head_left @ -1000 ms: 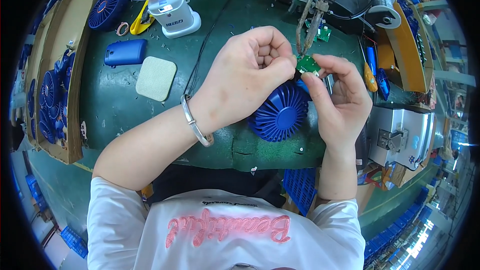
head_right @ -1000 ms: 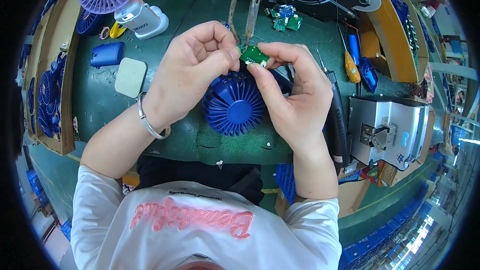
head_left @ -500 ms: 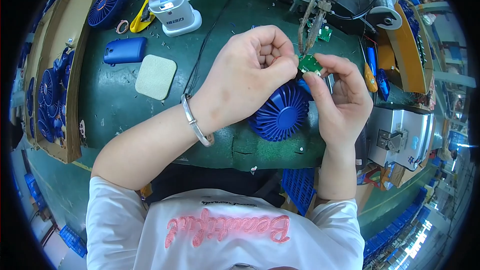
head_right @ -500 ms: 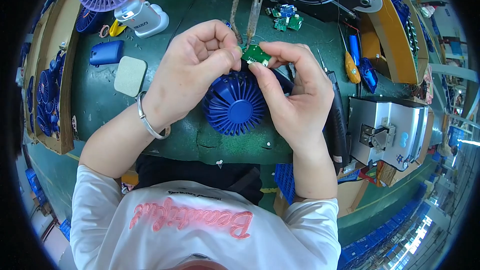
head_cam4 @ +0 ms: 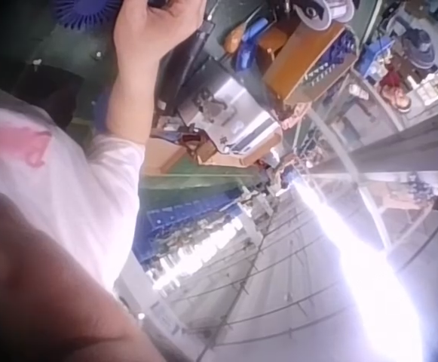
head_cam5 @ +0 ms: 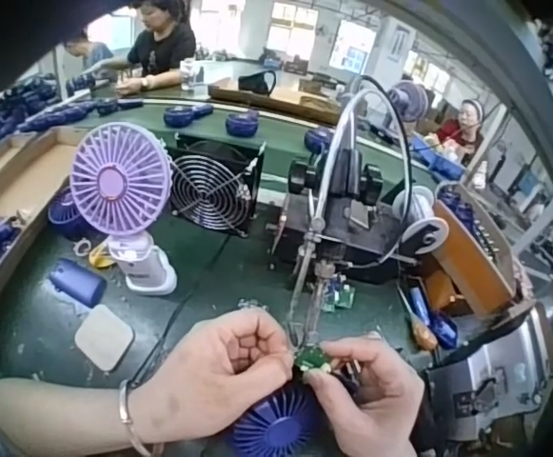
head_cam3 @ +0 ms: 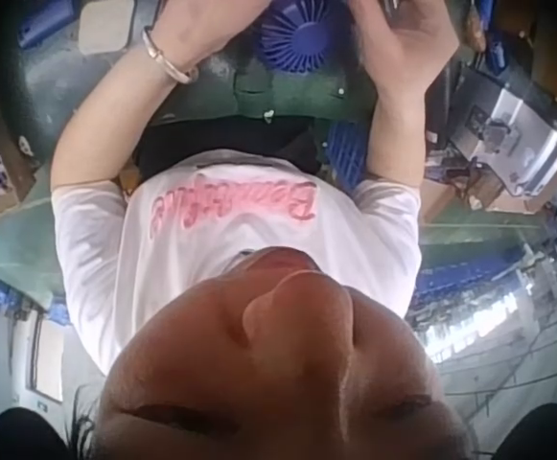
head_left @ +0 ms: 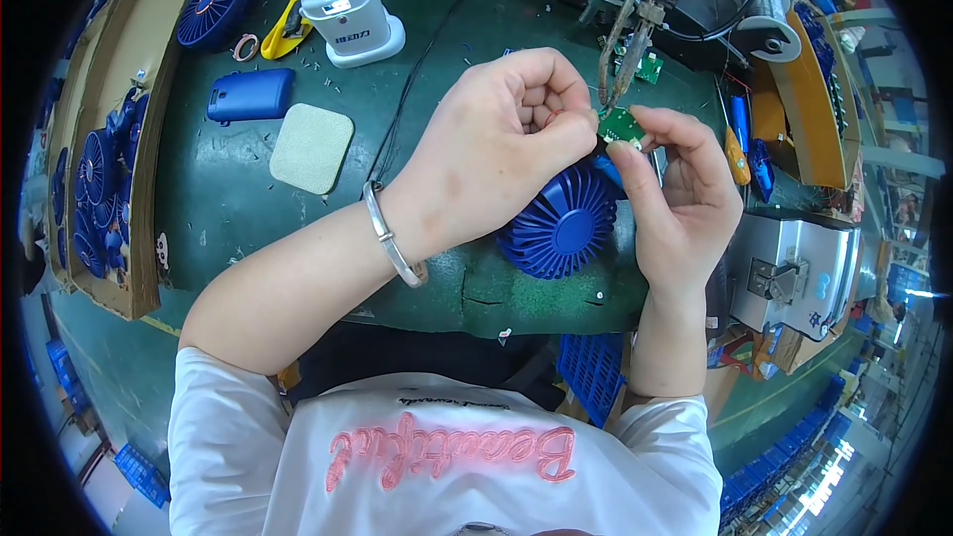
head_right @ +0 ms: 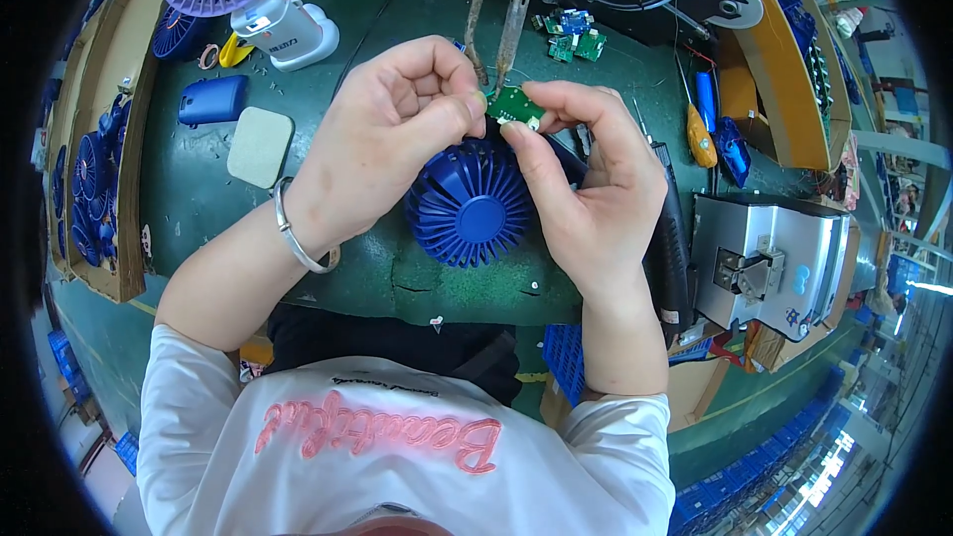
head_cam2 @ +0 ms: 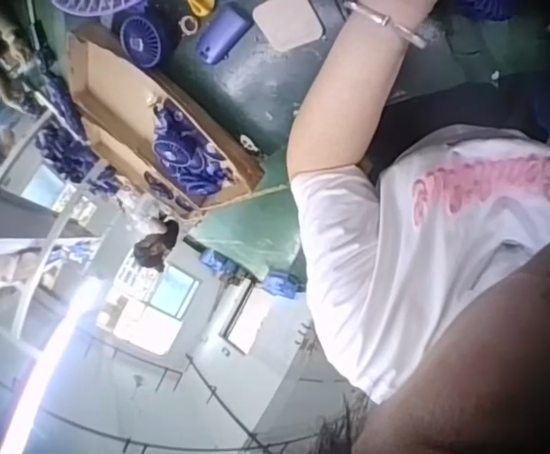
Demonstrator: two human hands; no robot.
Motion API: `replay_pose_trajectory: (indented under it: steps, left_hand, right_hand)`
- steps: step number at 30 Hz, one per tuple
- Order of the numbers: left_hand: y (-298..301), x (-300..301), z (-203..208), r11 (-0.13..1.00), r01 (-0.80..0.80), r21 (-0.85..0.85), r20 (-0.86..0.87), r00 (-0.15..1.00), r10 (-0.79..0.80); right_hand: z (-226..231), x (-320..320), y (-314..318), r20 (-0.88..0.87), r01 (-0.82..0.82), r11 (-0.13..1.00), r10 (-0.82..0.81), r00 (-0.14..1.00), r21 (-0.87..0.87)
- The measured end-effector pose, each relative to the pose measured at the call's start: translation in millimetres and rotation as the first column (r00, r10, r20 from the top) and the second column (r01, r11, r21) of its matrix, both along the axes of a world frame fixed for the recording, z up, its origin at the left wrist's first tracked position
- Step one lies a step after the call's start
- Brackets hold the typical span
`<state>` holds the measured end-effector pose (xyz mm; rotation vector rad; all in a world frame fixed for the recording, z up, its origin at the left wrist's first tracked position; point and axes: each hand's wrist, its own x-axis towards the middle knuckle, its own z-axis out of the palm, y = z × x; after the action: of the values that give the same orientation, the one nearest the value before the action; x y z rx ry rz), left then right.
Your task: The person assembles a handheld fan by inserting the motor and internal PCB components into the blue plastic housing, then secures the casing with screws using an electric screwdriver.
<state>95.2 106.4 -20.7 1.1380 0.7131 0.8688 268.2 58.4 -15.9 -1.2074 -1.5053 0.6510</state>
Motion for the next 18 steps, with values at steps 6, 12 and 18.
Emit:
replay_pose_trajectory:
  steps: [6,12,18]
  left_hand:
    - [2.5,0.7,1.8,1.0,0.0,0.023,-0.001,1.0,0.0]
    - [2.2,1.9,-1.9,1.0,-0.01,0.006,-0.014,1.0,0.01]
    - [-0.7,1.8,-4.9,0.999,-0.013,-0.032,0.018,1.0,0.013]
  right_hand:
    - [2.1,0.2,2.1,-0.013,0.005,1.0,-0.005,1.0,-0.008]
    - [1.1,0.1,2.3,-0.005,-0.003,1.0,0.003,1.0,-0.016]
    - [-1.7,0.9,1.0,0.021,-0.007,1.0,0.007,1.0,-0.025]
